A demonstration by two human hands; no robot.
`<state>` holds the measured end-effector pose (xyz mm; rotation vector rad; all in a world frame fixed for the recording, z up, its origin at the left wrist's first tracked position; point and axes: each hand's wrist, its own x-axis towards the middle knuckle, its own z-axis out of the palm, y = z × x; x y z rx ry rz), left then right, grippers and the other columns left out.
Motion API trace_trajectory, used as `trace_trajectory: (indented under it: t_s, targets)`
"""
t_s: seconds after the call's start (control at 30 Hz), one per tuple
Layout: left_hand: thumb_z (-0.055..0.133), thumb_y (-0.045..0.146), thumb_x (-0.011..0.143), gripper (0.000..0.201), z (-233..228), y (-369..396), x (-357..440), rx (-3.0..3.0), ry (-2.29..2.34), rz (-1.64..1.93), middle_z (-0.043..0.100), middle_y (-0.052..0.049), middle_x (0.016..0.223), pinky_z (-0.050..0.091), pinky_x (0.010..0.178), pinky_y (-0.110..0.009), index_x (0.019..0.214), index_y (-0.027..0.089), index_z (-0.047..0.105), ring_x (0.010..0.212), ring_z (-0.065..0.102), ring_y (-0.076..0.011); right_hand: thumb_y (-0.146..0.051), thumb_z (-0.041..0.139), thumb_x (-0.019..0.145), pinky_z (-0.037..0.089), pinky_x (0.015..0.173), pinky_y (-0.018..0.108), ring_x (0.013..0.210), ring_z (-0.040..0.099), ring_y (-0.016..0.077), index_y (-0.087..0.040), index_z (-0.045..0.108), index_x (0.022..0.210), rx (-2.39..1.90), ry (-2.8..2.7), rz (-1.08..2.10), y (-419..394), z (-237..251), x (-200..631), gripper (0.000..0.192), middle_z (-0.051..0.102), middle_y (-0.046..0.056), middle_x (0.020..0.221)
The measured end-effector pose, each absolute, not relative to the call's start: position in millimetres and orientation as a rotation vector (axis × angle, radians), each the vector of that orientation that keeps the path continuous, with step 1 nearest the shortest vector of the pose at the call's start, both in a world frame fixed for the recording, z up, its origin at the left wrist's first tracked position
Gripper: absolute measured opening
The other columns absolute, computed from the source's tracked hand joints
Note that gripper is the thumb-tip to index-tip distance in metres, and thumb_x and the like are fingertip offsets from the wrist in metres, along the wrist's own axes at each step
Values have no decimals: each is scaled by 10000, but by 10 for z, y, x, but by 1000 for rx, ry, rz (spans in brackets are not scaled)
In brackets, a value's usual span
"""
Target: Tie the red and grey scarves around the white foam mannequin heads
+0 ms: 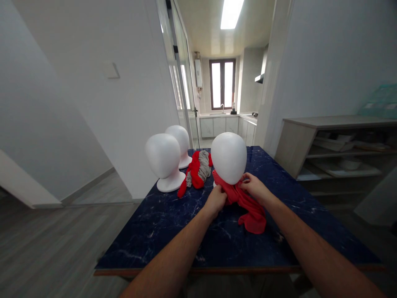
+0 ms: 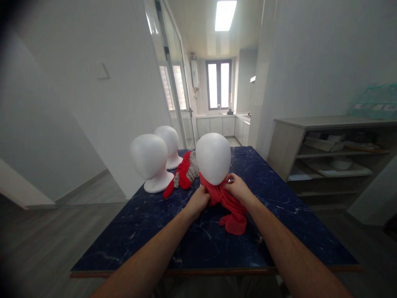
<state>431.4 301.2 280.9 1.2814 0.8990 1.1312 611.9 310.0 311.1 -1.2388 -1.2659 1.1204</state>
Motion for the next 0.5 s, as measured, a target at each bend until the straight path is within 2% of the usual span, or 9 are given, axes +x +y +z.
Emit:
trace_trajectory:
  t_s: [0.1,0.23,0.37,0.5]
  targets:
    - [684,99,714,325,2843,3023,4308,1267,864,1153,800,-82,941,570,762,-293,1022,154,771,769,709,-196,-272,793,575,321,467,210,476,478,102,-245,502,829,-1203,-1186,1206,3030,3150,6058,387,613,-70,591]
    - [722,116,705,286,2867,3044,4266,1247,919,1127,790,-74,874,551,700,-269,983,133,787,726,688,-189,-304,850,578,391,495,220,506,531,112,-251,455,792,-1144,-1113,1165,2992,3126,5955,453,626,-75,607]
    - [777,139,687,251,2888,3054,4227,1250,904,1100,787,-83,857,538,668,-265,937,131,802,729,679,-200,-241,845,585,449,514,243,510,583,137,-234,526,782,-1130,-1064,1212,2978,3125,5932,375,642,-55,575]
    - [828,93,615,284,2932,3034,4236,1205,877,1110,788,-79,840,524,655,-257,893,146,806,737,664,-204,-181,864,606,573,627,292,627,706,190,-207,617,831,-1123,-938,1404,2965,3185,5964,335,730,16,677]
